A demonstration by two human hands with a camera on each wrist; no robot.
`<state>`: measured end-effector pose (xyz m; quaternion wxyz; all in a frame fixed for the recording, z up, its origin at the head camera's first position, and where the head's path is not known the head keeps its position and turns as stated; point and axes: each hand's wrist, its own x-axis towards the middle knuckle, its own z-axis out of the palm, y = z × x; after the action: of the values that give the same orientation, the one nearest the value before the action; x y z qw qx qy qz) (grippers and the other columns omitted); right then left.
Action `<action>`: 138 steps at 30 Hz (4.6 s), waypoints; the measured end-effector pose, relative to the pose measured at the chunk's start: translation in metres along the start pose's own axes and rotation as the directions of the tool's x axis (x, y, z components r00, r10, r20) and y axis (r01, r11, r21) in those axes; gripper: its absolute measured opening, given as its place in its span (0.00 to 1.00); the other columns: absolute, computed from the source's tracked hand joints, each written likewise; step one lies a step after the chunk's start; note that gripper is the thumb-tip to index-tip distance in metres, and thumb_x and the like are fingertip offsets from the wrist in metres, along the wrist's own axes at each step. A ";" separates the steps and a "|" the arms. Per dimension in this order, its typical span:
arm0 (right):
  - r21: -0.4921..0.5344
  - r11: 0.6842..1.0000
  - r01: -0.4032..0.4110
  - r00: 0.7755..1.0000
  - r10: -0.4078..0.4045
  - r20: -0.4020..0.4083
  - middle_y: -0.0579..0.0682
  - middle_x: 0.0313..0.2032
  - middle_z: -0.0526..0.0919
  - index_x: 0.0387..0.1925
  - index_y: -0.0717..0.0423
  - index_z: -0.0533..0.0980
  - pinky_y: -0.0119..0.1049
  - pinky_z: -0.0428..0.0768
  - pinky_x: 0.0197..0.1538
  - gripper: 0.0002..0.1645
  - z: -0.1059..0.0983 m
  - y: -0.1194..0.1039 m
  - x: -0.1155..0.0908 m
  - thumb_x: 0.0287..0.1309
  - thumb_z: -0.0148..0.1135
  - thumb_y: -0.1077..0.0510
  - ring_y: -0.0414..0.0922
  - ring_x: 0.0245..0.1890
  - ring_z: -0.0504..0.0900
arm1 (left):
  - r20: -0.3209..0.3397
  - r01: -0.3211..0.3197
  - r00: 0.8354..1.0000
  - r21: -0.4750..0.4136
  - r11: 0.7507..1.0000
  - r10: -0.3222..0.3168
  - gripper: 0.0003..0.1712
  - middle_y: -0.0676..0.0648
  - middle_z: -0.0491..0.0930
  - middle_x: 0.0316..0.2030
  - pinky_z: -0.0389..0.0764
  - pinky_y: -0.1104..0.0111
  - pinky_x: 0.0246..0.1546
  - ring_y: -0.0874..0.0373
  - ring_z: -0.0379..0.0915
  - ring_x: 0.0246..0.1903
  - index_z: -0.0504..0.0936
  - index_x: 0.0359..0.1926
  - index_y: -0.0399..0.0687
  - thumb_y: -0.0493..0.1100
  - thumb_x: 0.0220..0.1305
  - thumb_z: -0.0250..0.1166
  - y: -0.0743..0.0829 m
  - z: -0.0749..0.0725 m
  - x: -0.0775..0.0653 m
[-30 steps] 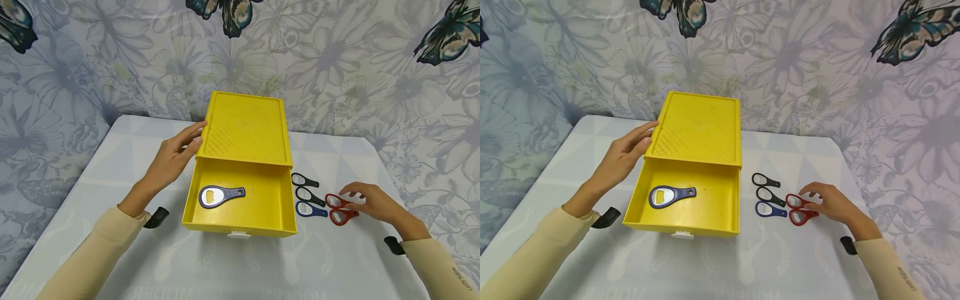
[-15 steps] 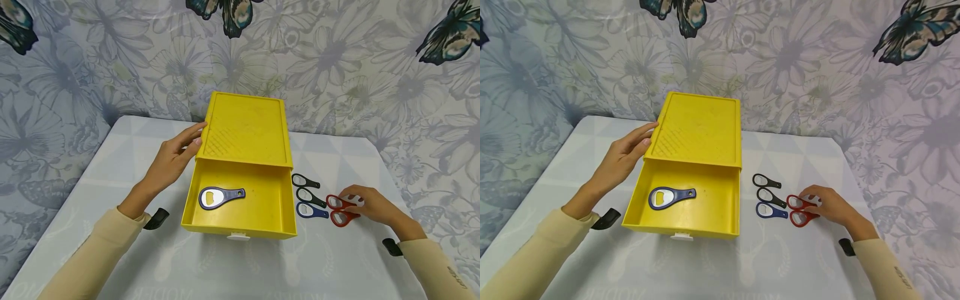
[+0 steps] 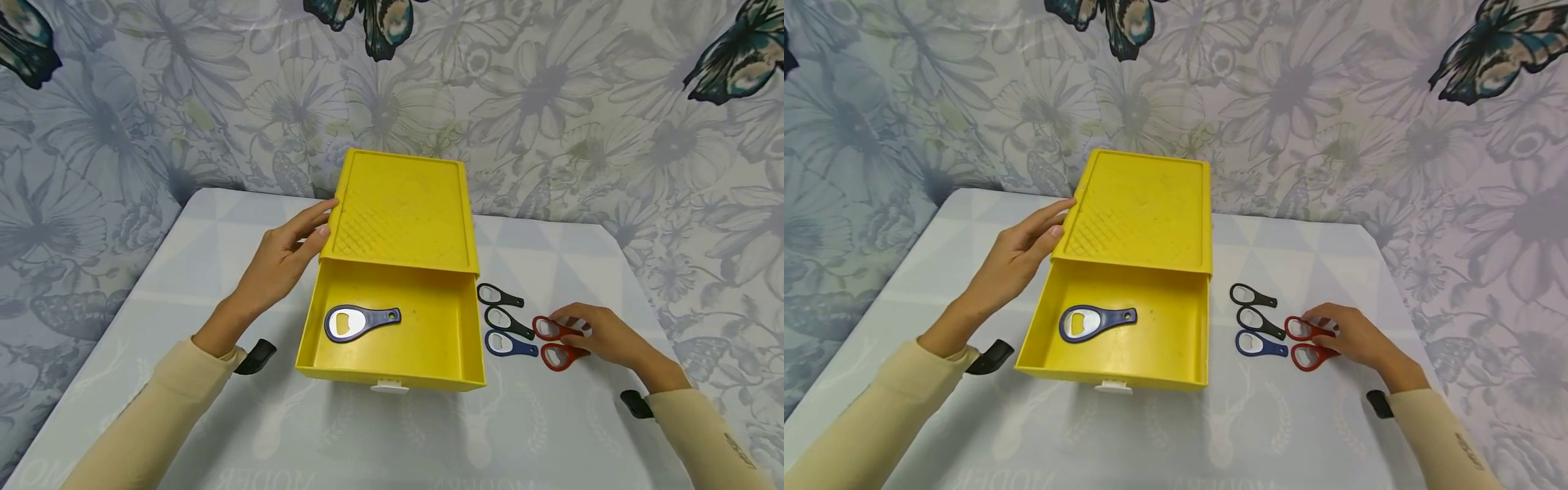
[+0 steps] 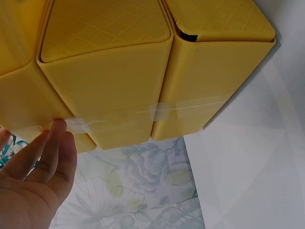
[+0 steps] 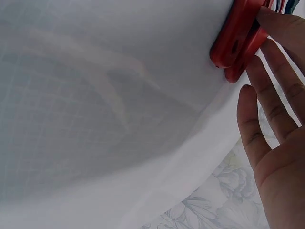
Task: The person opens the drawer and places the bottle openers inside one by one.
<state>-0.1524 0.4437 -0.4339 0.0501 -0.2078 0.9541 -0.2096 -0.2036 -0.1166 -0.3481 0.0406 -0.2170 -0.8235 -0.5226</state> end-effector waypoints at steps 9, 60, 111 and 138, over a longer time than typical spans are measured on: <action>0.032 0.998 -0.052 0.997 0.050 0.065 0.54 0.45 0.84 0.53 0.58 0.79 0.30 0.81 0.34 0.27 -0.001 -0.001 0.003 0.49 0.76 0.66 0.45 0.36 0.79 | -0.001 0.009 1.000 -0.001 1.000 -0.009 0.27 0.48 0.71 0.69 0.77 0.51 0.58 0.51 0.73 0.64 0.64 0.74 0.69 0.52 0.79 0.51 0.001 0.001 -0.001; -0.042 0.988 0.146 0.986 -0.149 -0.074 0.39 0.38 0.80 0.49 0.50 0.81 0.27 0.80 0.34 0.30 -0.024 -0.035 0.023 0.40 0.80 0.67 0.34 0.35 0.75 | -0.005 -0.002 1.000 -0.009 1.000 0.002 0.27 0.50 0.71 0.69 0.76 0.50 0.61 0.52 0.71 0.66 0.64 0.74 0.71 0.54 0.78 0.51 -0.002 0.000 0.000; -0.072 0.881 0.468 0.875 -0.474 -0.101 0.34 0.46 0.80 0.50 0.44 0.80 0.20 0.76 0.32 0.38 -0.092 -0.177 0.064 0.32 0.84 0.64 0.30 0.40 0.74 | 0.007 0.025 1.000 -0.021 0.999 -0.024 0.27 0.49 0.71 0.69 0.78 0.49 0.58 0.49 0.76 0.61 0.64 0.74 0.74 0.56 0.77 0.52 0.003 -0.002 -0.002; 0.055 0.780 0.623 0.781 -0.624 -0.006 0.43 0.51 0.80 0.56 0.50 0.79 0.23 0.82 0.41 0.37 -0.085 -0.256 0.090 0.41 0.83 0.61 0.34 0.44 0.77 | 0.012 0.013 1.000 -0.024 1.000 -0.012 0.27 0.49 0.71 0.69 0.78 0.49 0.59 0.50 0.74 0.63 0.64 0.74 0.73 0.56 0.77 0.52 0.002 -0.002 -0.001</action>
<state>-0.1533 0.2273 -0.2496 -0.0104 -0.5113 0.8255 -0.2385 -0.2020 -0.1181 -0.3459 0.0298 -0.2153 -0.8187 -0.5315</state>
